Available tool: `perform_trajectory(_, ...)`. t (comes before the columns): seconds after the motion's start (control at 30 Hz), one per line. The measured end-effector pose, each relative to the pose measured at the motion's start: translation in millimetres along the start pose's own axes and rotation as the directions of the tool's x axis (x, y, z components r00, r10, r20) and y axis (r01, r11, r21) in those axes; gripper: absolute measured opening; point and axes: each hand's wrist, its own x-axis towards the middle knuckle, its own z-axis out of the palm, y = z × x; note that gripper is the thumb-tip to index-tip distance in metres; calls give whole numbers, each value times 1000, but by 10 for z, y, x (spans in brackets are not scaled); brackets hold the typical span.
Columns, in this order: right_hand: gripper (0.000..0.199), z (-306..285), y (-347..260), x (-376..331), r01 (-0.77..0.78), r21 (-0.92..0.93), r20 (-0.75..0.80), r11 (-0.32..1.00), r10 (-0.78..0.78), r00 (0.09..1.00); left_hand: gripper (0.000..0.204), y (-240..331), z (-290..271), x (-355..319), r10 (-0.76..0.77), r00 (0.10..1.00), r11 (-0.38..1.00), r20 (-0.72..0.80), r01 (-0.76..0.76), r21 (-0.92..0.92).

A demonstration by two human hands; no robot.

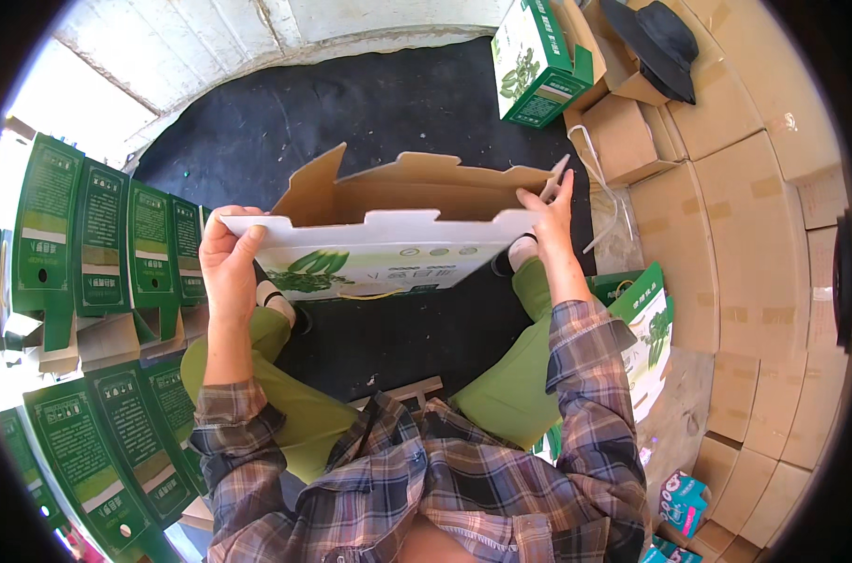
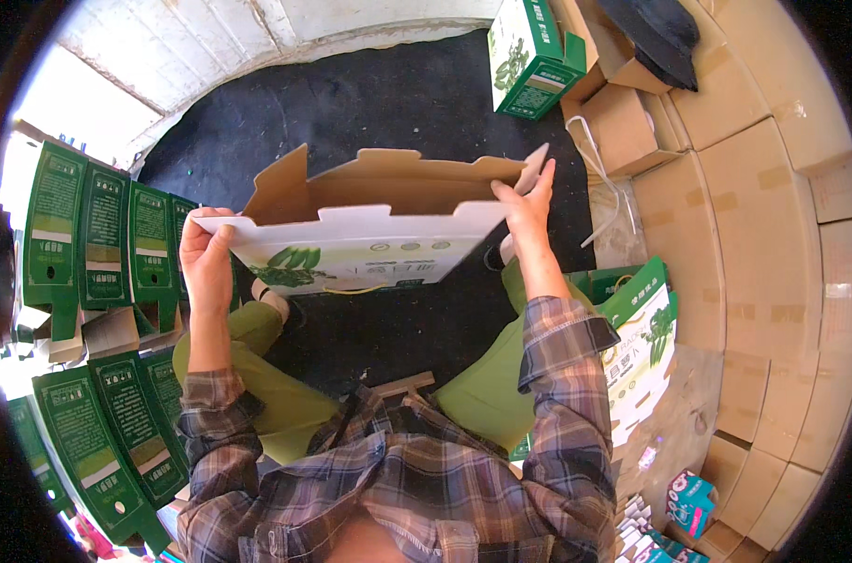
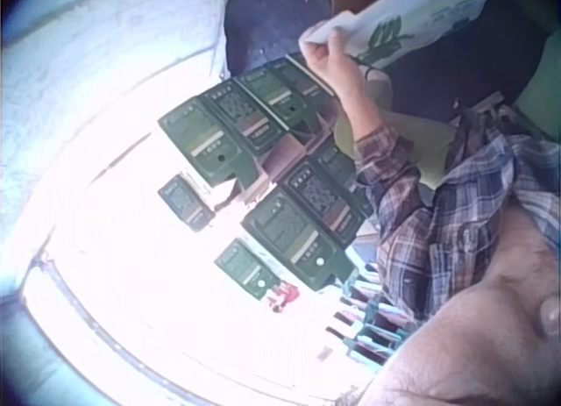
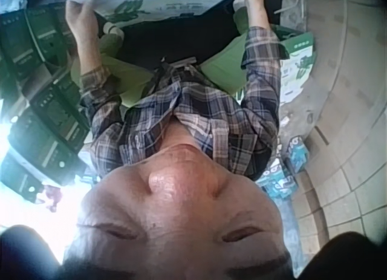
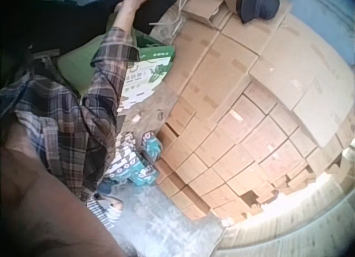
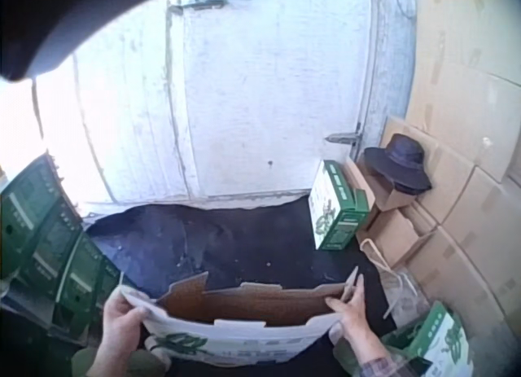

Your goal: Folding flat cardboard sheets into three-dimensional boxes.

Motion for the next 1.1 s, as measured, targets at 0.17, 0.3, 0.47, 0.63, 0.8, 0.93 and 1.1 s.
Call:
perform_trajectory(0.17,69,-55,-242,-158,-112,513,263,851,-32,964,17,-15,-39,-15,23,996,993,87,-33,110)
perform_trajectory(0.3,59,-52,-418,-198,-155,517,370,842,-57,927,14,9,20,-64,-63,996,990,58,55,132)
perform_trajectory(0.47,56,-26,-340,-108,-241,472,431,848,16,902,13,-116,-29,-35,-173,985,817,13,136,561)
perform_trajectory(0.63,54,19,-269,-87,-263,432,474,863,31,880,47,-67,133,11,-246,953,353,-176,257,900)
perform_trajectory(0.8,54,50,-291,-155,-148,357,474,922,-43,880,66,-253,254,-72,-46,998,-67,48,-51,996)
perform_trajectory(0.93,55,53,-312,-193,-113,303,472,946,-46,881,68,-363,332,-61,-51,951,-183,304,-308,934)
perform_trajectory(1.1,56,72,-336,-260,-3,226,468,974,-106,878,81,-457,458,-7,-43,902,-55,429,-431,901)
